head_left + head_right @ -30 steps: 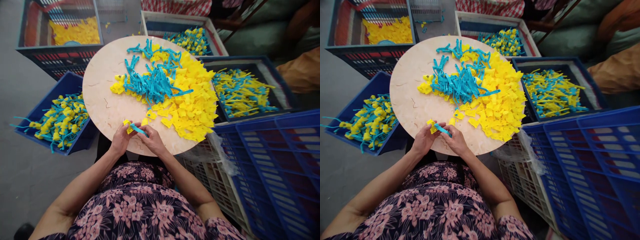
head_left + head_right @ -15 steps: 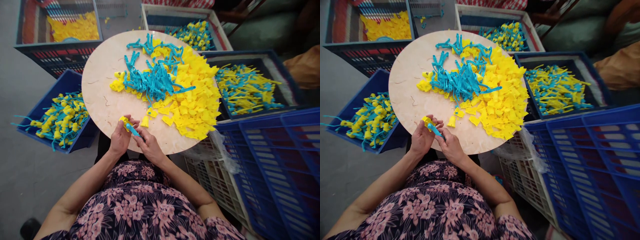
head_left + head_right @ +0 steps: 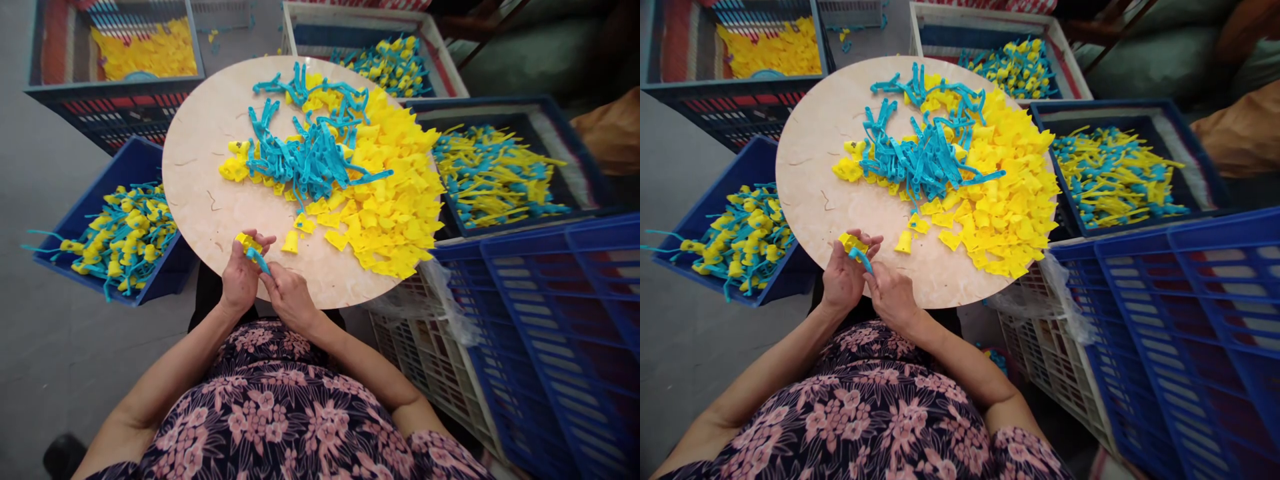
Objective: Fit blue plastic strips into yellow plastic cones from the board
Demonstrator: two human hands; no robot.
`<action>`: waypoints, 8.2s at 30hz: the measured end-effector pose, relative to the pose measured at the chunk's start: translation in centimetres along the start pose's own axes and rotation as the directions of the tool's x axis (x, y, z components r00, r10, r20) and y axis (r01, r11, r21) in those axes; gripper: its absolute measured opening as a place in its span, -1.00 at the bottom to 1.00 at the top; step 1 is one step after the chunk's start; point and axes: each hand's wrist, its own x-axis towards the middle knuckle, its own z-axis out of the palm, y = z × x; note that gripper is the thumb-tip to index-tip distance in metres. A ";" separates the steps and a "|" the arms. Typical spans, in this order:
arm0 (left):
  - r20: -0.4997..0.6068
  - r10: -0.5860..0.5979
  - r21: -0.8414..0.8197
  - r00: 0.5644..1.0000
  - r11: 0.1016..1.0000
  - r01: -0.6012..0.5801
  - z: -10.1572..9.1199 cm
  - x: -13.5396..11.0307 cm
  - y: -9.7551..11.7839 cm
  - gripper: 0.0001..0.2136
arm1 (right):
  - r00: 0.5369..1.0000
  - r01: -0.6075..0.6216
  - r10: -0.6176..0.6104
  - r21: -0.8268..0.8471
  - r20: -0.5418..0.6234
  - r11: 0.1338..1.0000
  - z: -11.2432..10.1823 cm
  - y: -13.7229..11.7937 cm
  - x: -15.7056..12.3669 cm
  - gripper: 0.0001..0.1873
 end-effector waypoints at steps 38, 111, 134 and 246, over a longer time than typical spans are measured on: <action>0.064 0.044 0.098 0.997 0.994 -0.051 -3.9 5.0 -2.6 -0.56 | 0.996 -0.077 0.029 -0.717 -0.079 0.693 -6.7 7.1 12.9 -0.67; -0.130 -0.149 0.191 0.980 0.966 0.173 -1.7 1.1 -3.5 -0.60 | 0.992 0.023 0.037 -0.474 0.118 0.880 0.6 2.0 1.3 -0.69; -0.039 -0.307 -0.155 0.951 0.942 0.297 -2.2 1.9 -1.3 -0.63 | 0.960 -0.273 0.218 -0.416 -0.176 0.867 -2.0 6.0 2.9 -0.73; 0.199 -0.166 0.090 0.966 0.985 0.150 -0.9 -1.2 0.7 -0.75 | 0.997 -0.079 0.073 0.558 0.033 0.826 -1.1 1.4 1.3 -0.49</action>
